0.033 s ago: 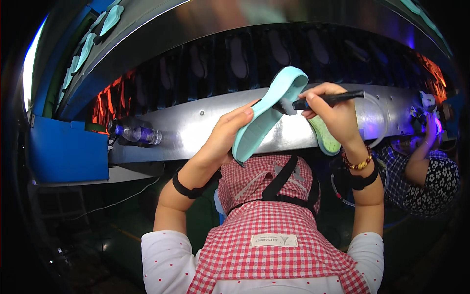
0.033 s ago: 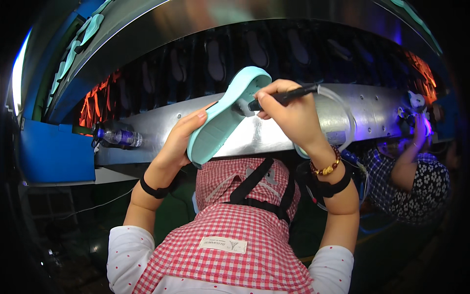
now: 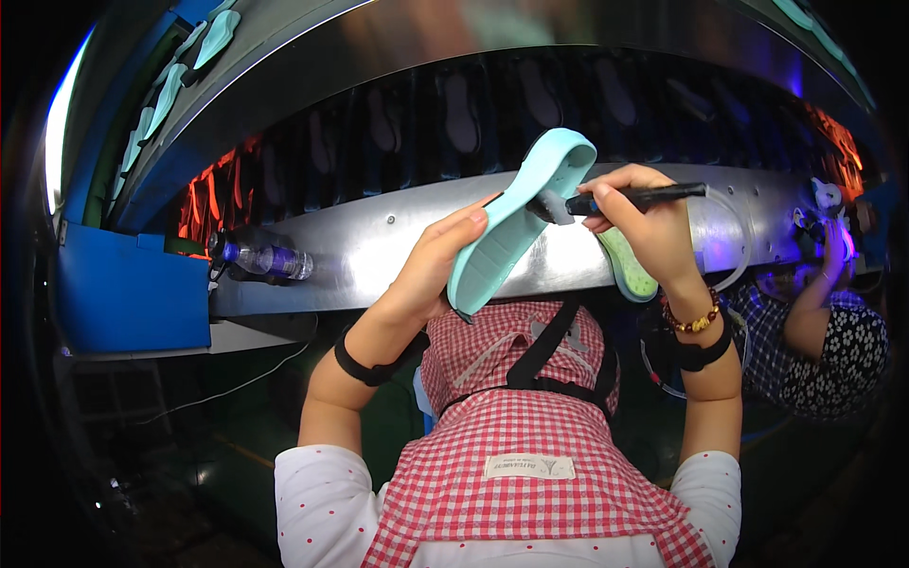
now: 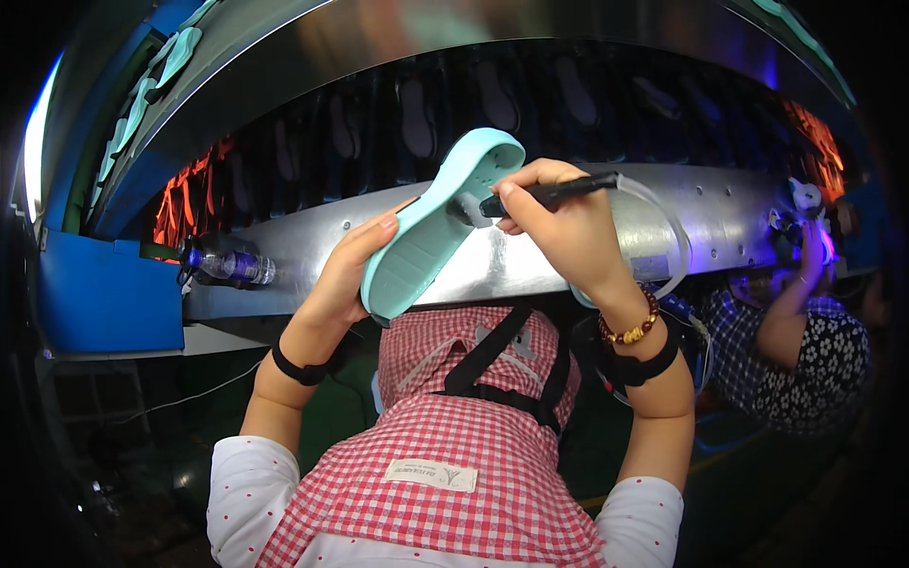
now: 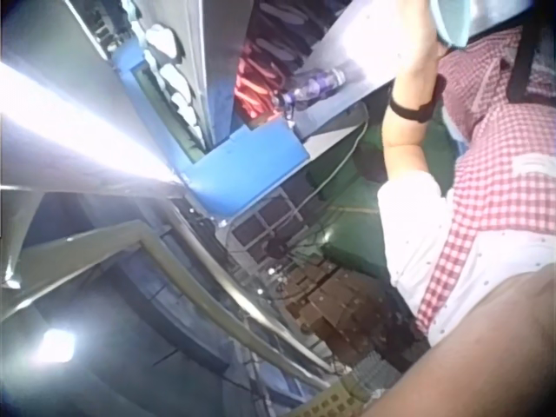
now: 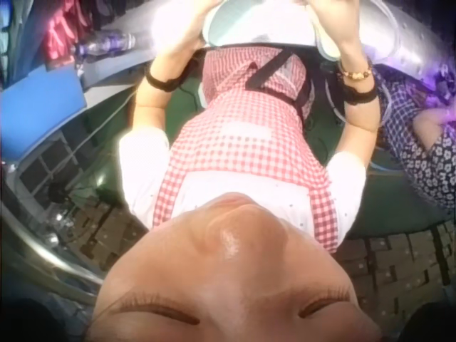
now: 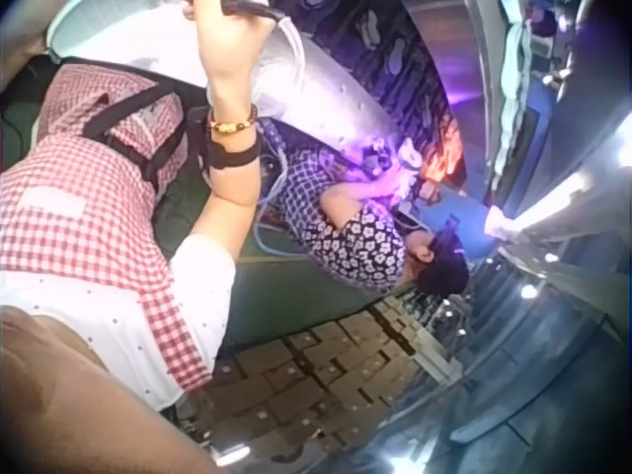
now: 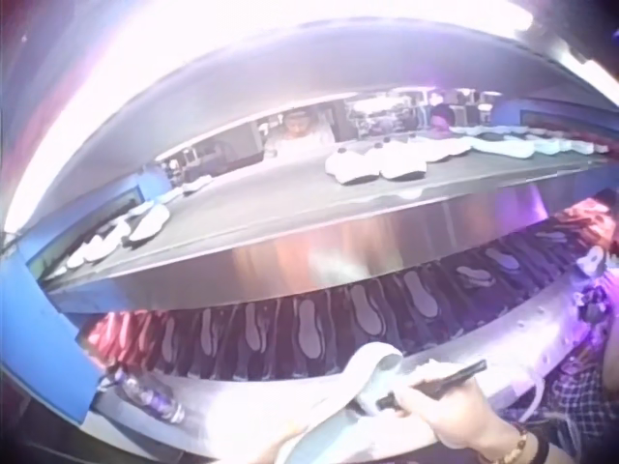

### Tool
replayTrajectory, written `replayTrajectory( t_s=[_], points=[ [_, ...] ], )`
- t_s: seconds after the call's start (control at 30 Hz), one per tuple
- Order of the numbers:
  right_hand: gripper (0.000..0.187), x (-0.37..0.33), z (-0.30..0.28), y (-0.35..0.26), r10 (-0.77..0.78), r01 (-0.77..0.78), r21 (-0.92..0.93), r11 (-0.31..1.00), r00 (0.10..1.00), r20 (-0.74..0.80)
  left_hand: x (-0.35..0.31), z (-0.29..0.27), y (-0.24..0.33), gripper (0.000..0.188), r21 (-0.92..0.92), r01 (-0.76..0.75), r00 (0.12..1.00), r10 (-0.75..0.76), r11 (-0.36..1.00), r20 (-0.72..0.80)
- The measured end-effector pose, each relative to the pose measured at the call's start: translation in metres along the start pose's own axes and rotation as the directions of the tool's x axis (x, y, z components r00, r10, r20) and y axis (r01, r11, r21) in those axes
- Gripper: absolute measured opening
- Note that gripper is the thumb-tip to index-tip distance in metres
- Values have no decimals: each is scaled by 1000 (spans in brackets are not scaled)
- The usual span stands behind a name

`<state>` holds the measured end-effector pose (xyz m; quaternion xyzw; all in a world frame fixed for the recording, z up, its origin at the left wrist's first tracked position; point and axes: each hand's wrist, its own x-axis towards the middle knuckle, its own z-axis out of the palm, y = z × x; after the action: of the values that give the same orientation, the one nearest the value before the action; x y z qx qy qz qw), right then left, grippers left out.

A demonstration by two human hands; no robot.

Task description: Apply adhesive to shoe soles using a brush.

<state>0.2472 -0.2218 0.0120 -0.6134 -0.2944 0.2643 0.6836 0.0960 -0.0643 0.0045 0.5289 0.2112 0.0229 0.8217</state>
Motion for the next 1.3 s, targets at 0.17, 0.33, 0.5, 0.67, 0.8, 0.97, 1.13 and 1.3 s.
replayTrajectory(
  t_s=[0.17, 0.33, 0.5, 0.67, 0.8, 0.97, 1.13, 1.3],
  points=[
    [18, -20, -6, -13, -411, 483, -357, 799, 873, 261, 1, -8, 1, 47, -357, 59, 998, -57, 932, 17],
    [27, -38, 7, -15, -476, 797, -436, 417, 600, 642, 7, -9, 1, 45, -658, 133, 984, -19, 741, 176],
    [20, -45, 15, -5, -484, 872, -468, 143, 474, 735, 10, -12, 0, 44, -686, 151, 979, -11, 711, 205],
    [18, -46, 16, -6, -450, 882, -465, 74, 446, 774, 9, -10, 0, 39, -663, 132, 984, -15, 737, 179],
    [20, -41, 14, -9, -422, 885, -464, 44, 438, 794, 10, -13, -4, 41, -651, 153, 986, -67, 744, 154],
    [23, -34, 8, -7, -461, 847, -528, 59, 492, 739, 9, -10, -6, 47, -601, 164, 986, -114, 782, 121],
    [27, -13, -4, -6, -460, 752, -658, 39, 598, 656, 8, 1, -4, 45, -588, 160, 986, -152, 793, 62],
    [18, 14, -2, 11, -450, 774, -633, -20, 559, 697, 10, 6, -10, 44, -570, 153, 985, -172, 807, 21]
  ],
)
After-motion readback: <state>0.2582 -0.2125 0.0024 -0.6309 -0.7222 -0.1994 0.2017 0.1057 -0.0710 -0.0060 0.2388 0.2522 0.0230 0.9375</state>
